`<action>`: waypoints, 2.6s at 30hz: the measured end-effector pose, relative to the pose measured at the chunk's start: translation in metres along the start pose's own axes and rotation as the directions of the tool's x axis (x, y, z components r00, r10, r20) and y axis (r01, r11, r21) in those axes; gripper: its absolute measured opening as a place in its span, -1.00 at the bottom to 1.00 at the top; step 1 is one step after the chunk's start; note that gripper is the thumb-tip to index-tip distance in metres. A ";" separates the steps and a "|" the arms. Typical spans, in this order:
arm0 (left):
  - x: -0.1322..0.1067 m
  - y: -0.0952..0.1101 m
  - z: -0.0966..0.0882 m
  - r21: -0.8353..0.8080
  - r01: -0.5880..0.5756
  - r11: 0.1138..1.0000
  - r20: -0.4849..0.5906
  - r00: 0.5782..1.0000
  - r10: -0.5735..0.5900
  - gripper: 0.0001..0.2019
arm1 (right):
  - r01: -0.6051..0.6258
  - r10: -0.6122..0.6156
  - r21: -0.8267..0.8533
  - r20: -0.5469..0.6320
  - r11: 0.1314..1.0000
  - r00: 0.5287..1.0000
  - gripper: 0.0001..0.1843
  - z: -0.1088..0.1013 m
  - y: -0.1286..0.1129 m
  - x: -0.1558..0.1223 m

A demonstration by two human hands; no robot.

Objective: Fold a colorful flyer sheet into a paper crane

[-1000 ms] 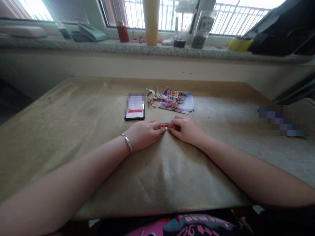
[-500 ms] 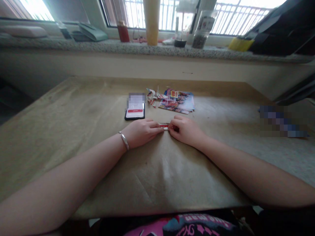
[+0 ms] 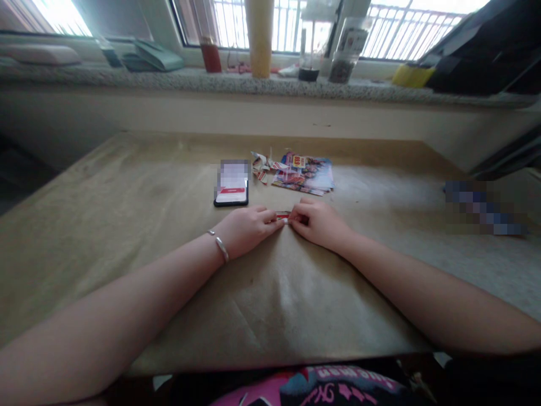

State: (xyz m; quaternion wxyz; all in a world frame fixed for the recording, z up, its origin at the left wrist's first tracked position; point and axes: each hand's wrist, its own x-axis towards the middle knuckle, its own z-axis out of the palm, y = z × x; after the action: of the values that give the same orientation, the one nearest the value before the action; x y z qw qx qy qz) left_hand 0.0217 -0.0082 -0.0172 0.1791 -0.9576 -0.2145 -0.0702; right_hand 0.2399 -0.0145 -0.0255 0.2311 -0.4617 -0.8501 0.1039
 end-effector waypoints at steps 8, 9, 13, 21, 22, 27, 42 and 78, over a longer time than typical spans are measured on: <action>0.002 0.000 -0.001 0.006 0.007 1.000 0.015 1.000 -0.007 -0.74 | 0.071 -0.070 -0.108 0.012 0.992 0.997 -0.82 -0.001 -0.001 -0.002; 0.002 0.000 -0.001 0.009 0.007 1.000 0.012 1.000 -0.007 -0.74 | 0.100 -0.099 -0.151 0.012 0.984 0.995 -0.79 -0.001 0.000 -0.003; 0.002 -0.001 0.001 0.017 0.007 1.000 -0.006 1.000 -0.007 -0.73 | 0.208 -0.202 -0.308 0.049 0.928 0.978 -0.70 -0.003 0.002 -0.007; 0.002 0.000 0.001 -0.019 0.029 0.999 -0.029 0.999 -0.030 -0.74 | 0.271 -0.234 -0.378 0.140 0.885 0.962 -0.71 -0.013 -0.002 -0.006; 0.002 0.000 0.001 -0.022 0.031 0.999 -0.026 0.999 -0.032 -0.75 | 0.275 -0.235 -0.376 0.151 0.885 0.960 -0.72 -0.014 -0.003 -0.005; 0.002 0.000 0.000 -0.025 0.037 0.999 0.003 0.999 -0.037 -0.75 | 0.277 -0.223 -0.373 0.182 0.885 0.958 -0.76 -0.016 -0.004 -0.002; 0.003 0.002 -0.010 -0.057 0.069 0.996 0.053 0.996 -0.066 -0.76 | 0.223 -0.165 -0.361 0.184 0.906 0.969 -0.74 -0.021 -0.002 -0.005; -0.005 -0.002 -0.017 -0.222 0.249 0.943 0.116 0.967 -0.228 -0.75 | 0.279 -0.217 -0.299 0.224 0.913 0.950 -0.76 -0.027 0.010 -0.011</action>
State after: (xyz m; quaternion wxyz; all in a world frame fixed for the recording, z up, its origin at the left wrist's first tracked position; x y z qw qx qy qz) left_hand 0.0154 -0.0147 -0.0019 0.0451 -0.9411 -0.3269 -0.0735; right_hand 0.2654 -0.0188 -0.0091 0.0823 -0.3697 -0.9251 -0.0261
